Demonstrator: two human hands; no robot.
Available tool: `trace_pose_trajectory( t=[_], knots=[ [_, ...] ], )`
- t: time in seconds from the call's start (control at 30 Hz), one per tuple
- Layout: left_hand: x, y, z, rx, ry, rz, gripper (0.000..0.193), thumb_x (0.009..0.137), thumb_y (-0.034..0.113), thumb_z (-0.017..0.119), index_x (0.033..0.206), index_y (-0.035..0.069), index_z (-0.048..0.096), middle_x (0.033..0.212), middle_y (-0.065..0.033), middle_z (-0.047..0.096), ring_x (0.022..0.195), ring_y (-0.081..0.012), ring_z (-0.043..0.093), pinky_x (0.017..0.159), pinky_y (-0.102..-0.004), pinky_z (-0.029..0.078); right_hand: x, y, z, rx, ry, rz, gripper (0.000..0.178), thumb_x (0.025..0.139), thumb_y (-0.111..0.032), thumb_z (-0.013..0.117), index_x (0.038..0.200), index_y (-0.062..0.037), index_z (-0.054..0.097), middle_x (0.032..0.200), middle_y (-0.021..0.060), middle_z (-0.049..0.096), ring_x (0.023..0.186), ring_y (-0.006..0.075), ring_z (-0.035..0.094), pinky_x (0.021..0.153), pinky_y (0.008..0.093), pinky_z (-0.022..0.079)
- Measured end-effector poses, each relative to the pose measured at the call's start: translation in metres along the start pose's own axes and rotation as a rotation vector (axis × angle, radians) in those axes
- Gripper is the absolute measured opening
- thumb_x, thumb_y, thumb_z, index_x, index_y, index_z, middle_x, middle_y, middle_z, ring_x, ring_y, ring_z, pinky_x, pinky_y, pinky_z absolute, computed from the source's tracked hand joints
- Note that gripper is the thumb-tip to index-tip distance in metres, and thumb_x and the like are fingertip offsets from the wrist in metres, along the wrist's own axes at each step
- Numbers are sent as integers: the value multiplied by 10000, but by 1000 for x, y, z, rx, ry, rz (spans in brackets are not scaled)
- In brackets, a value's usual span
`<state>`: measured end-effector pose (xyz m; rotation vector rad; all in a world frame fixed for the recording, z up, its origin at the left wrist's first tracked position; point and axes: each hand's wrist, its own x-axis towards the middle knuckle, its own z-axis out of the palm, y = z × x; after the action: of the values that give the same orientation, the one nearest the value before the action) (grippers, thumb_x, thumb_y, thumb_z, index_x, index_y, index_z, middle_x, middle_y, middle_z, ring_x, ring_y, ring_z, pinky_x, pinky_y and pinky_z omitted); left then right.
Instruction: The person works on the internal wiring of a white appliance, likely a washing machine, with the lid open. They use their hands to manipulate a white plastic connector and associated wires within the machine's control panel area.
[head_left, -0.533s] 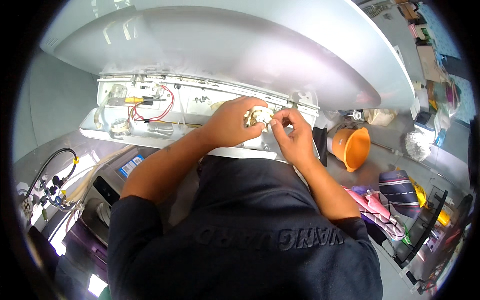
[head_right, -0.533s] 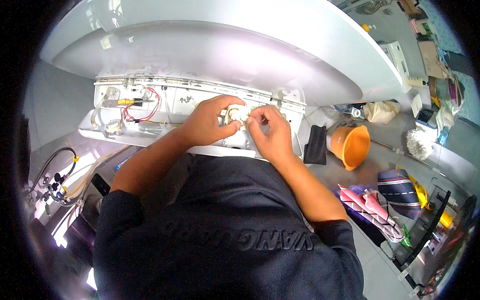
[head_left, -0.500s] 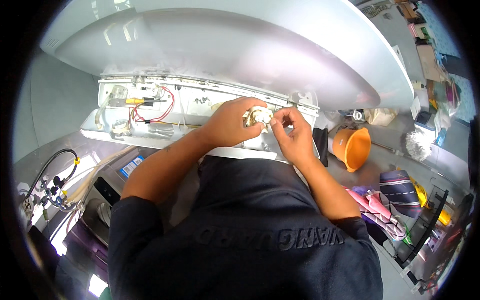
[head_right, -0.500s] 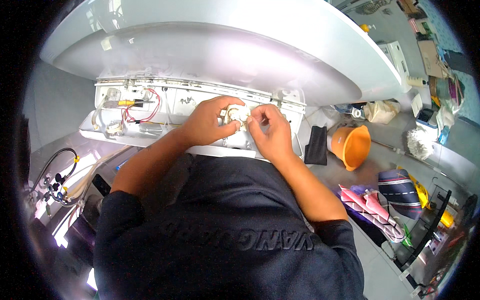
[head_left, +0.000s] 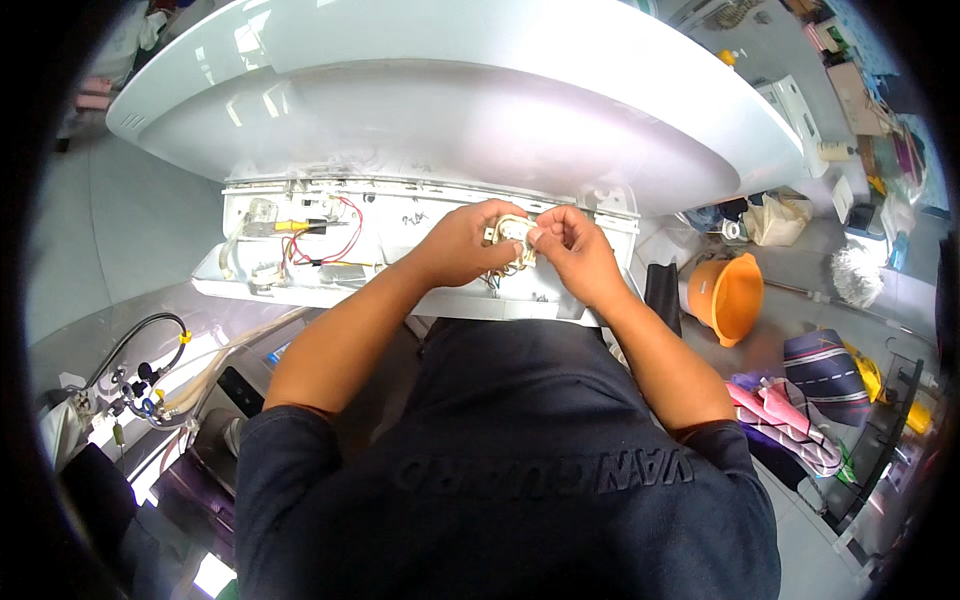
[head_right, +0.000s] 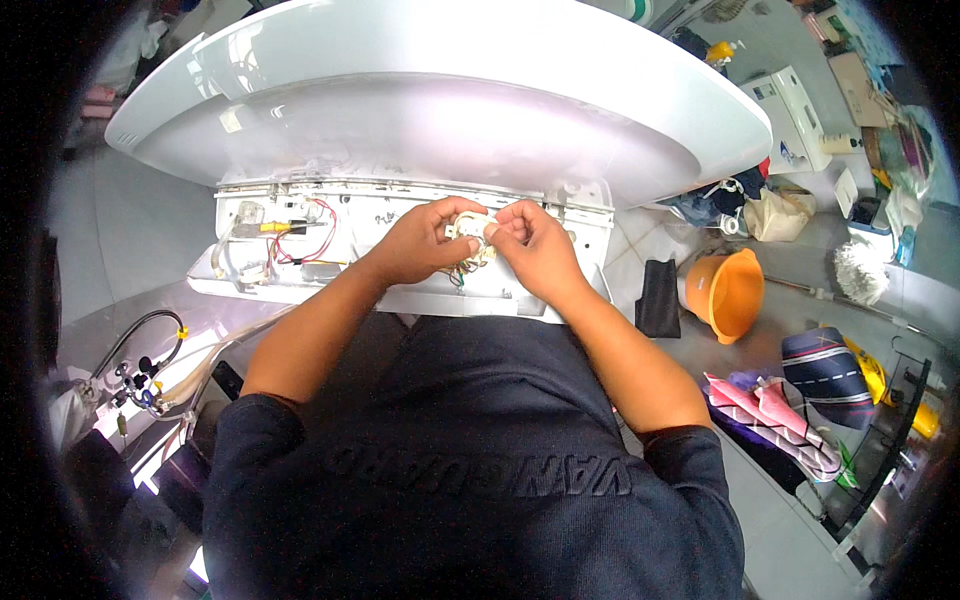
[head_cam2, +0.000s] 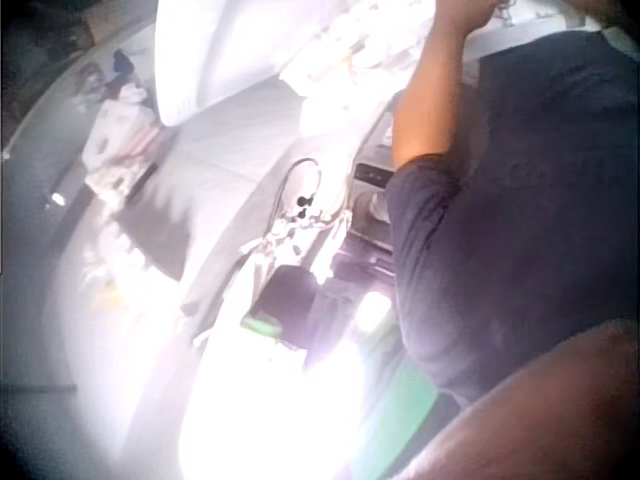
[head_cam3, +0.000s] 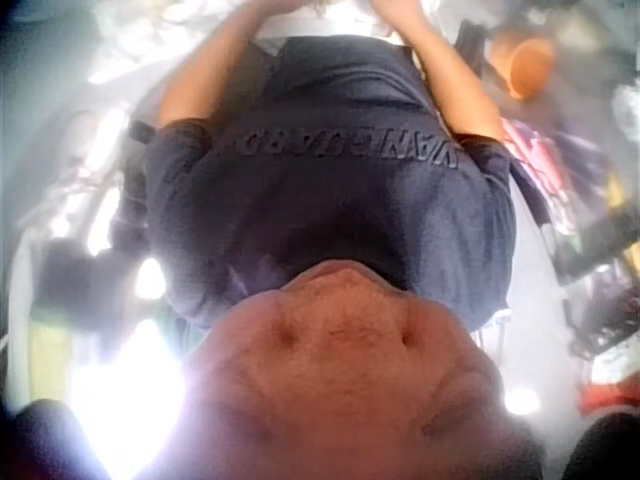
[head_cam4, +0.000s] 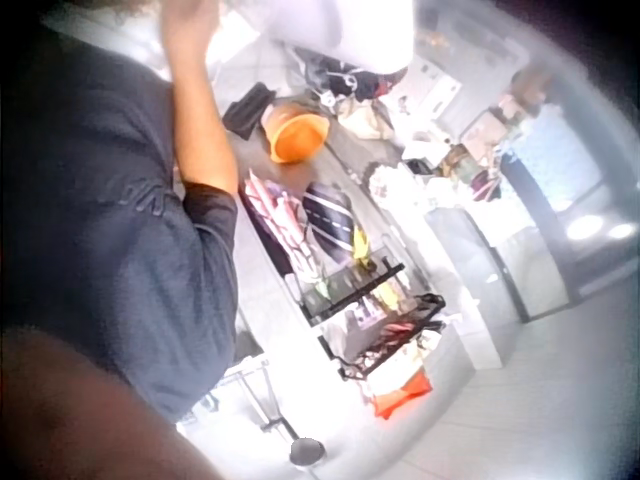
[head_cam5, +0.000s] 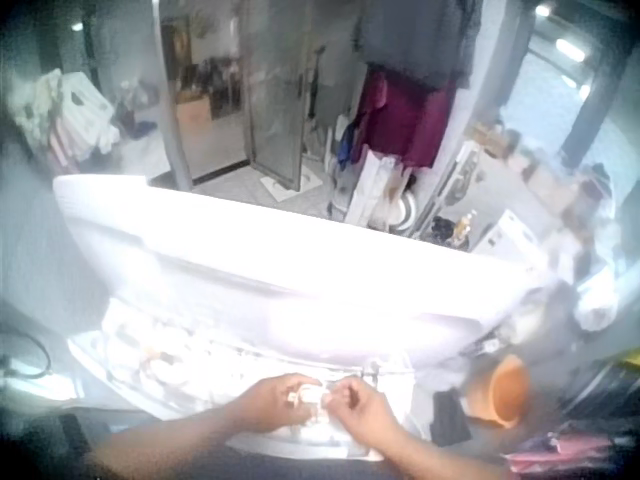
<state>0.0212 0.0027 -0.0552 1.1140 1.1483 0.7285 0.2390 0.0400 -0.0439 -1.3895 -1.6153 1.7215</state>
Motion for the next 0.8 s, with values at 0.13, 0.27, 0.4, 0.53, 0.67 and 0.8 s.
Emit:
trace_pose_trajectory(
  t=[0.13,0.27,0.4,0.53,0.67,0.8],
  knots=[
    [-1,12,-5,25,4,-104,468,887,225,727,1299,29,622,1071,-86,720,957,-159,677,852,-311,538,1,-8,-5,80,-42,76,233,1020,-249,645,1128,-43,632,949,1,676,859,86,628,774,256,494],
    [-3,26,-7,27,-8,-148,498,926,215,715,1352,-4,578,1121,-107,715,985,-154,675,868,-306,535,5,-9,-4,72,-55,97,285,1005,-268,661,1158,-29,638,956,8,687,864,88,631,778,258,499],
    [0,15,-8,-57,-16,-134,498,954,213,709,1374,-8,559,1136,-116,714,1007,-150,668,887,-305,529,8,-7,1,123,-66,76,309,965,-212,716,1159,16,642,925,30,695,838,88,623,774,244,507],
    [2,8,-10,-76,-25,-121,483,976,194,707,1392,4,550,1137,-87,705,1028,-116,648,901,-276,520,11,-5,-3,78,-132,70,334,949,-181,720,1206,12,627,991,28,703,879,81,633,815,253,509],
    [1,14,-9,-50,-38,-116,475,986,189,703,1401,13,551,1163,-78,699,1049,-110,639,923,-273,516,9,-17,-3,-70,-161,108,336,946,-192,726,1200,9,636,947,15,700,840,72,620,796,243,498],
    [-2,21,-10,-37,-44,-139,542,969,257,731,1414,6,550,1179,-110,704,1051,-153,656,922,-307,521,10,-14,-4,-88,-168,98,317,951,-214,722,1177,-2,652,918,9,695,826,69,612,779,241,491]
  ],
)
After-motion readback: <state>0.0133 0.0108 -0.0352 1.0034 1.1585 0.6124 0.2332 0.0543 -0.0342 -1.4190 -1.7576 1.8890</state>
